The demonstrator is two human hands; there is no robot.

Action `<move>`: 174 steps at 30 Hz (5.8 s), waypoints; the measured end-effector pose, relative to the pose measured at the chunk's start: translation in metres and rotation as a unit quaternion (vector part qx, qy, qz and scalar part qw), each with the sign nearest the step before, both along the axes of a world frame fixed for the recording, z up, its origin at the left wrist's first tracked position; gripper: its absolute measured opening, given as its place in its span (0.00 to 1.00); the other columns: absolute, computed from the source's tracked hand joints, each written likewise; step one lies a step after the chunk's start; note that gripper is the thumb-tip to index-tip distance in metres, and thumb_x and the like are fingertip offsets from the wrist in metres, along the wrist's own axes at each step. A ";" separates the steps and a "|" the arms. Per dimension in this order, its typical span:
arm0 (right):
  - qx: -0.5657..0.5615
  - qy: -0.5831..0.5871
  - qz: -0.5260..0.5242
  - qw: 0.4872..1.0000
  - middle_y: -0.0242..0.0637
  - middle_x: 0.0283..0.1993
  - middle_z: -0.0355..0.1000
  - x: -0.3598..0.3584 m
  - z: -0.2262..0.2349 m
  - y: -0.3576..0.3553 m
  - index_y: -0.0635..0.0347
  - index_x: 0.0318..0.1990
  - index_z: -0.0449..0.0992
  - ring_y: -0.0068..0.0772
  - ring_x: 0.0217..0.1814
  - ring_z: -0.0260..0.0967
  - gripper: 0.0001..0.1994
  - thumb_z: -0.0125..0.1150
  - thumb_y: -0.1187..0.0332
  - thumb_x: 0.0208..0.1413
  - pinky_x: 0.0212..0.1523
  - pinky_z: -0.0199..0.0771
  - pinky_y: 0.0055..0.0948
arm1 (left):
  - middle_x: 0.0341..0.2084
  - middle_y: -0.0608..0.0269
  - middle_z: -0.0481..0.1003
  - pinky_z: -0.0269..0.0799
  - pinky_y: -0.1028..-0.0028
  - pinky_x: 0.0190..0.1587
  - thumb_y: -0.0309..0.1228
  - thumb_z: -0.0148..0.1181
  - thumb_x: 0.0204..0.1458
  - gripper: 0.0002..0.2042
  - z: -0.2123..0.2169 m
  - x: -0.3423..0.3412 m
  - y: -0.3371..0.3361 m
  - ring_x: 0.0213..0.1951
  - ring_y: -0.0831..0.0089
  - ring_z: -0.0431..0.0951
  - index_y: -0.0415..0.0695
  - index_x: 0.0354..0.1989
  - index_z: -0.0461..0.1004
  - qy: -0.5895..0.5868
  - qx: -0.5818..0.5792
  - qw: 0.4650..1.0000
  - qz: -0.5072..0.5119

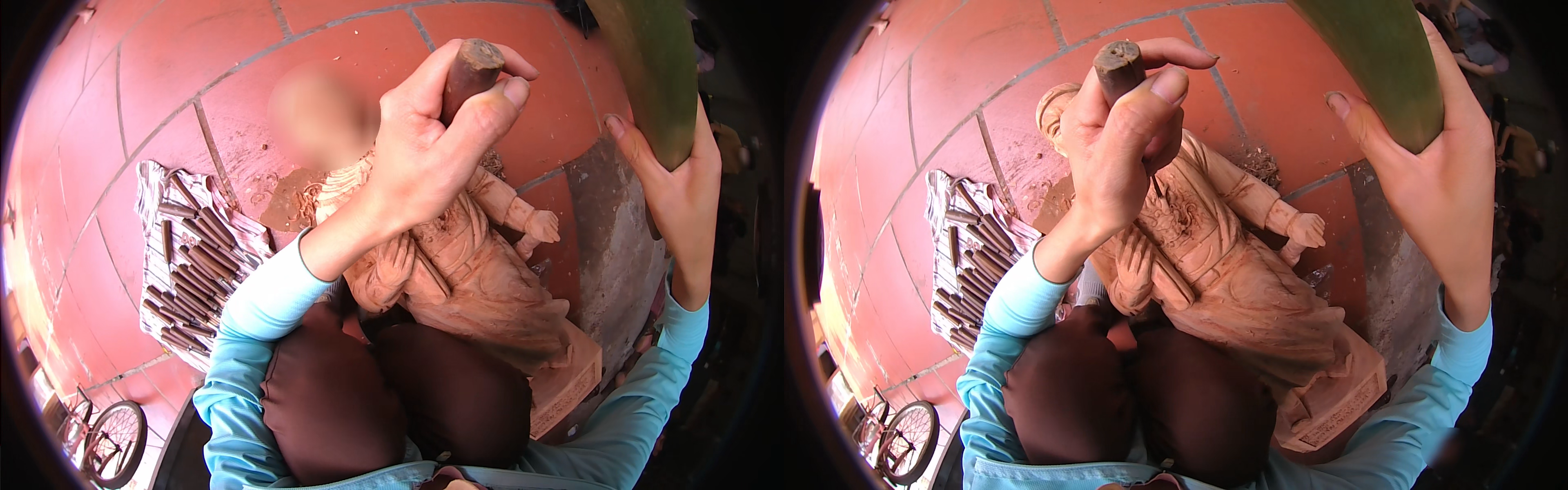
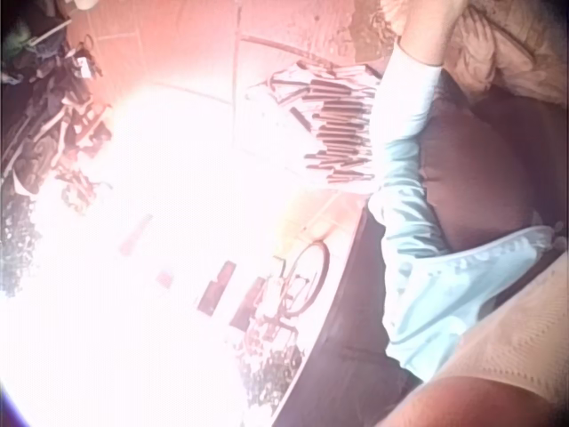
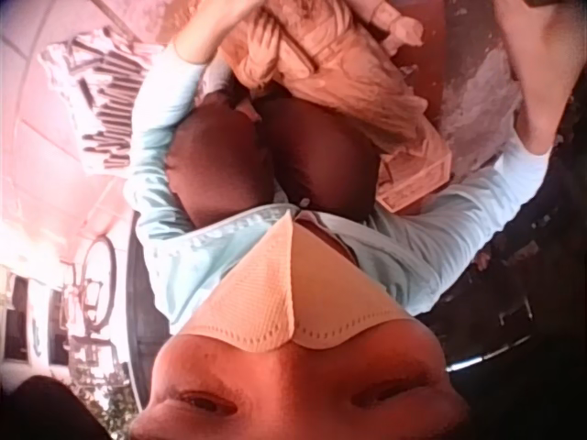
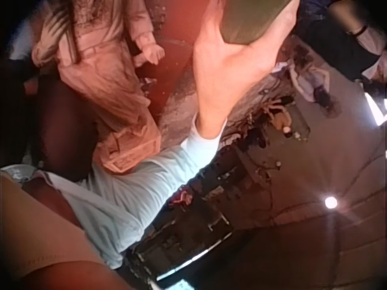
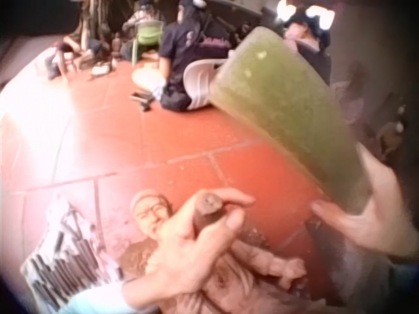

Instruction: The person is carving a wooden statue of a figure using a chisel and a mallet. They repeatedly strike the chisel with the mallet to shape the wood, focusing on the torso and clothing details of the statue.

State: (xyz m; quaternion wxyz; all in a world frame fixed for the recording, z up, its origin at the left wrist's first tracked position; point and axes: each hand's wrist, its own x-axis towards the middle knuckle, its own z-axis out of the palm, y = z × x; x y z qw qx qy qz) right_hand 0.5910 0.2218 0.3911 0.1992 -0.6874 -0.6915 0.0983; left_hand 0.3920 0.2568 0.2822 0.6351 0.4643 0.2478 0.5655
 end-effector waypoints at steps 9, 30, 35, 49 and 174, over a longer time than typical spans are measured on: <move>0.126 -0.131 0.141 0.973 0.37 0.53 0.72 -0.003 -0.007 0.007 0.62 0.59 0.66 0.27 0.54 0.70 0.25 0.61 0.79 0.52 0.54 0.70 0.27 | 0.13 0.77 0.59 0.50 0.84 0.19 0.30 0.54 0.57 0.10 -0.008 -0.001 -0.001 0.16 0.89 0.55 0.37 0.44 0.72 -0.009 0.012 1.000 0.003; 0.075 -0.077 0.147 0.983 0.40 0.62 0.66 -0.007 -0.015 -0.005 0.59 0.63 0.63 0.35 0.62 0.66 0.29 0.60 0.82 0.52 0.59 0.67 0.30 | 0.15 0.75 0.61 0.50 0.83 0.15 0.29 0.52 0.60 0.09 -0.011 -0.022 0.003 0.14 0.89 0.55 0.39 0.46 0.68 -0.106 0.017 0.989 0.104; 0.077 -0.077 0.152 0.982 0.42 0.62 0.66 -0.010 -0.012 -0.007 0.60 0.63 0.63 0.34 0.62 0.66 0.29 0.60 0.82 0.52 0.59 0.66 0.31 | 0.15 0.76 0.61 0.50 0.85 0.15 0.30 0.52 0.61 0.09 -0.016 -0.014 -0.003 0.14 0.89 0.55 0.41 0.46 0.68 -0.108 0.005 0.988 0.113; 0.088 -0.029 0.194 0.976 0.39 0.60 0.68 -0.028 -0.009 0.008 0.62 0.60 0.65 0.33 0.56 0.70 0.27 0.59 0.83 0.51 0.56 0.69 0.29 | 0.18 0.73 0.63 0.50 0.83 0.15 0.29 0.52 0.60 0.08 -0.021 -0.017 -0.009 0.14 0.87 0.55 0.40 0.45 0.67 -0.115 -0.004 0.982 0.152; 0.028 0.026 -0.072 0.997 0.31 0.39 0.73 0.036 -0.026 -0.031 0.66 0.50 0.70 0.19 0.38 0.69 0.18 0.64 0.76 0.52 0.42 0.71 0.20 | 0.10 0.73 0.60 0.50 0.81 0.13 0.32 0.49 0.62 0.10 -0.004 0.022 0.033 0.09 0.86 0.54 0.39 0.43 0.72 0.028 -0.069 0.995 -0.062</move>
